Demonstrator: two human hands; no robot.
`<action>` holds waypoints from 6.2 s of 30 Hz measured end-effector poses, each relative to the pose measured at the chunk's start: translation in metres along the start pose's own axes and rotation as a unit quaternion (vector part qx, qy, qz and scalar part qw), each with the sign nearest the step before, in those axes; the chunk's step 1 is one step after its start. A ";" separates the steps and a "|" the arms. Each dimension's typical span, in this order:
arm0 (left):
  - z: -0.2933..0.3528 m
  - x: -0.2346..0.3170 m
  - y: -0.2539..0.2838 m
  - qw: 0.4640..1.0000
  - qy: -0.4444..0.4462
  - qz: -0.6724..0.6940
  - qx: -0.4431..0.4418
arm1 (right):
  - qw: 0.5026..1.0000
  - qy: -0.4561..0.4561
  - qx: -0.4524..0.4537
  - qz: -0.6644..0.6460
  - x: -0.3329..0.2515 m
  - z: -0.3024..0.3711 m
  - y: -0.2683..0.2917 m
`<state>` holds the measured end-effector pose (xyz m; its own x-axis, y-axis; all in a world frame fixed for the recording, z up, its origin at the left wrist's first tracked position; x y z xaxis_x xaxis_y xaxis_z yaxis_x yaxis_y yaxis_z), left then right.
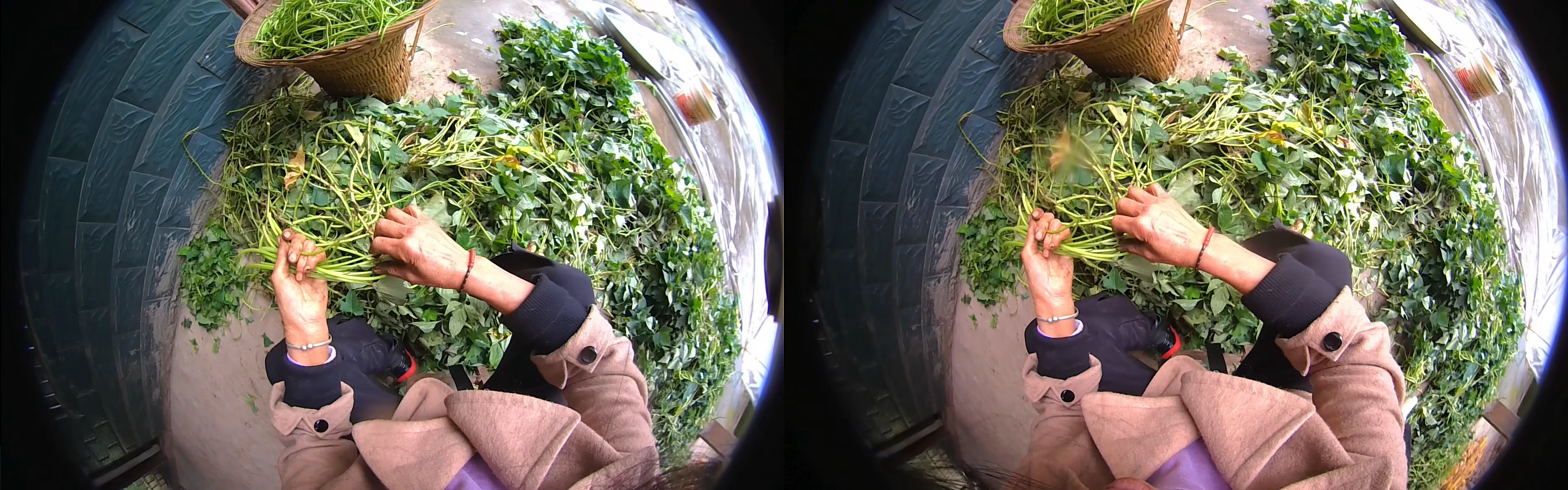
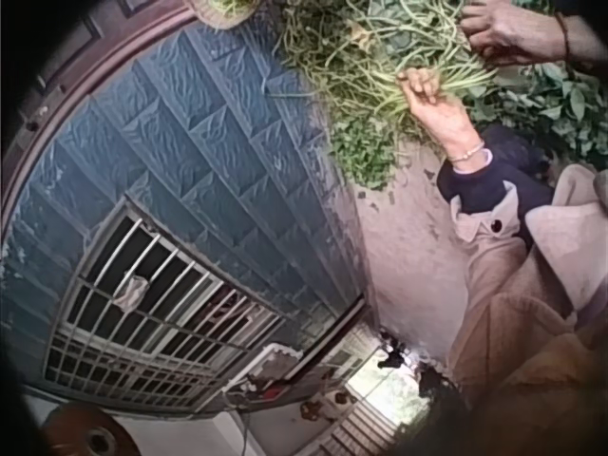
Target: The person sits on the floor and sorts through a large pile of leafy green vegetables, picking up stems and leaves and placing them into a woven basket. The person repeatedly handles the greens, separating them by hand.
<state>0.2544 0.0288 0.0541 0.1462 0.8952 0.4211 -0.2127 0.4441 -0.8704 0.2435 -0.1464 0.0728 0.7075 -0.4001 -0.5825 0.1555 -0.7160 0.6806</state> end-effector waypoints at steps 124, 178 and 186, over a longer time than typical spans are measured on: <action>-0.003 0.006 0.026 0.991 -0.085 0.019 0.099 | 0.955 -0.210 0.153 -0.139 0.020 0.010 -0.020; 0.017 -0.021 0.049 0.979 0.151 -0.118 0.064 | 0.898 -0.379 -0.141 0.177 0.090 0.020 0.015; -0.183 0.042 -0.210 0.966 -0.046 -0.239 -0.091 | 0.895 -0.421 -0.056 0.137 0.111 0.015 0.054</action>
<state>0.4825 -0.0343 0.2080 0.0968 0.5925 0.7998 0.0320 0.8013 -0.5975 0.3201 -0.2381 0.0388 -0.0336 -0.8754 -0.4822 0.1579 -0.4811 0.8623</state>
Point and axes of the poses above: each hand's wrist, its own z-axis away from the middle knuckle, its own y-axis out of the back of the hand, x = y × z, the point moved 7 cm from there along -z, towards the middle knuckle, and after that the axes turned 1 degree about -z, right-handed, at the moved point
